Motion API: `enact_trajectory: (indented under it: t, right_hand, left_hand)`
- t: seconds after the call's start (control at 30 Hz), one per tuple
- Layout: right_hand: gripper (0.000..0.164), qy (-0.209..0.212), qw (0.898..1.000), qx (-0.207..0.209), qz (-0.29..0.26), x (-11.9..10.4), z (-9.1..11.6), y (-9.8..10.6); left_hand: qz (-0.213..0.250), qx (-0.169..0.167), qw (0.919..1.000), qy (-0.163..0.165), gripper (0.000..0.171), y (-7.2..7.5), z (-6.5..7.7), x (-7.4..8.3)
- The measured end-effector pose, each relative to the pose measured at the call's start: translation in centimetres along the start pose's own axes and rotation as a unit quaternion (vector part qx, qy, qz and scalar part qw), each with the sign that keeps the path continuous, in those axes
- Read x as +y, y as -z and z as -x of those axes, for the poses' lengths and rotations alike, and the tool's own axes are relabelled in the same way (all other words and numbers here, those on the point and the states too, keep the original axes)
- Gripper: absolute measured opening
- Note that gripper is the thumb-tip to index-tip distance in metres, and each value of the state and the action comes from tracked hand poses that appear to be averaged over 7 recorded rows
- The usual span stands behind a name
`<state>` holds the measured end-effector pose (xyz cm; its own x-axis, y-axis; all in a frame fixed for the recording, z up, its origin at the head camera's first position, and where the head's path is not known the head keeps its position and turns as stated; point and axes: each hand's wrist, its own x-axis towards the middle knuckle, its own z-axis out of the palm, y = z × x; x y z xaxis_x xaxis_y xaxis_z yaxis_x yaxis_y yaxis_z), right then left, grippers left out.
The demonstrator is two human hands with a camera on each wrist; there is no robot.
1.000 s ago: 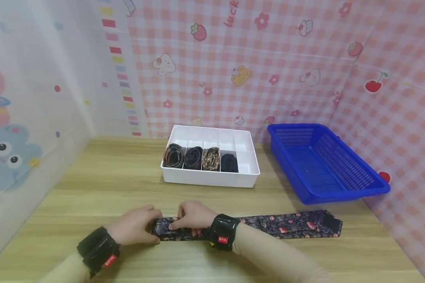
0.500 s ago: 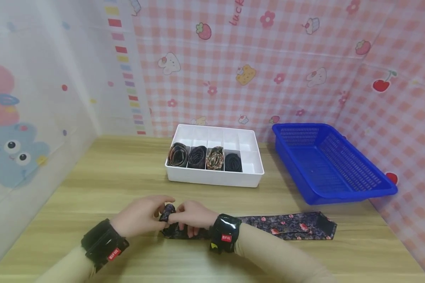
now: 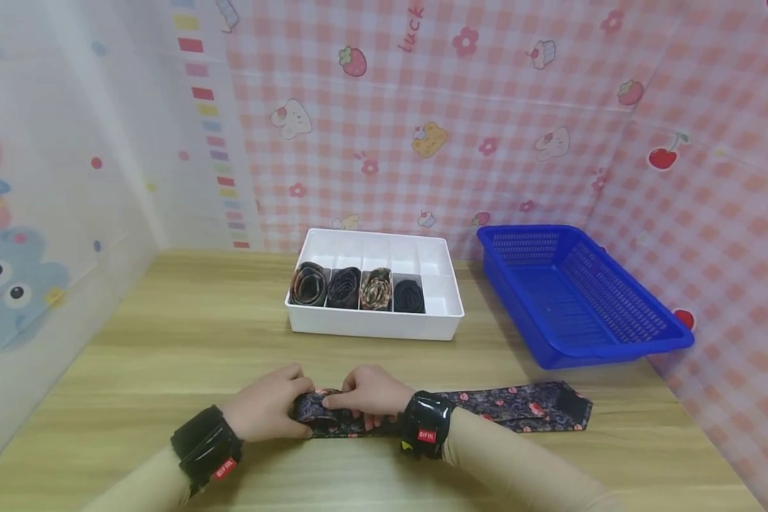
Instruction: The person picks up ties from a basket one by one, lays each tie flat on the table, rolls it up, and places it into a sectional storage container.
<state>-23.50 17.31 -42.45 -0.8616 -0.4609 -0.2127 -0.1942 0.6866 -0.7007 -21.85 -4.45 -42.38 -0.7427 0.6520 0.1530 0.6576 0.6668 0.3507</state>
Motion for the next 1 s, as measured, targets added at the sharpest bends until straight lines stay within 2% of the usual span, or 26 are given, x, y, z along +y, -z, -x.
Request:
enact_trajectory:
  t: [0.2,0.33,0.4,0.5,0.57,0.63,0.7,0.77,0.83,0.93,1.0]
  right_hand:
    - [0.033,0.025,0.999,0.014,0.030,-0.1,-0.3,-0.4]
    - [0.028,0.069,0.995,0.029,0.059,-0.7,-0.3,-0.6]
    - [0.027,0.105,0.989,0.042,0.098,-1.2,-0.3,-0.8]
    - [0.023,0.153,0.973,0.059,0.163,-1.8,-0.3,-1.2]
    - [0.023,0.164,0.969,0.061,0.172,-2.0,-0.3,-1.3]
    - [0.022,0.153,0.977,0.044,0.140,-2.0,-0.3,-1.3]
    - [0.019,0.127,0.989,0.021,0.077,-1.8,-0.3,-1.1]
    - [0.017,0.100,0.995,-0.003,0.012,-1.5,-0.2,-0.8]
    - [0.018,0.080,0.996,-0.026,-0.042,-1.3,0.0,-0.4]
    - [0.036,0.050,0.992,-0.052,-0.102,-0.8,0.6,0.1]
    - [0.048,0.031,0.991,-0.059,-0.119,-0.4,1.0,0.4]
  left_hand:
    - [-0.006,-0.006,0.9999,0.007,0.044,0.0,0.7,-0.5]
    - [0.001,-0.009,0.9999,0.009,0.043,0.1,1.0,-0.7]
    - [-0.002,-0.011,0.9998,0.013,0.041,0.2,1.1,-0.7]
    - [-0.012,-0.013,0.9995,0.025,0.040,0.5,1.3,-0.7]
    - [-0.017,-0.008,0.9994,0.028,0.039,0.9,1.1,-0.4]
    - [-0.015,0.000,0.9995,0.027,0.038,1.4,0.8,0.1]
    - [-0.006,0.012,0.9997,0.023,0.038,1.7,0.3,0.8]
    - [0.001,0.025,0.9996,0.016,0.040,1.9,-0.2,1.7]
    - [0.004,0.034,0.9994,0.008,0.046,1.8,-0.6,2.5]
    - [0.012,0.033,0.9994,-0.006,0.061,1.4,-1.1,3.5]
    - [0.019,0.023,0.9994,-0.016,0.069,1.0,-1.4,3.9]
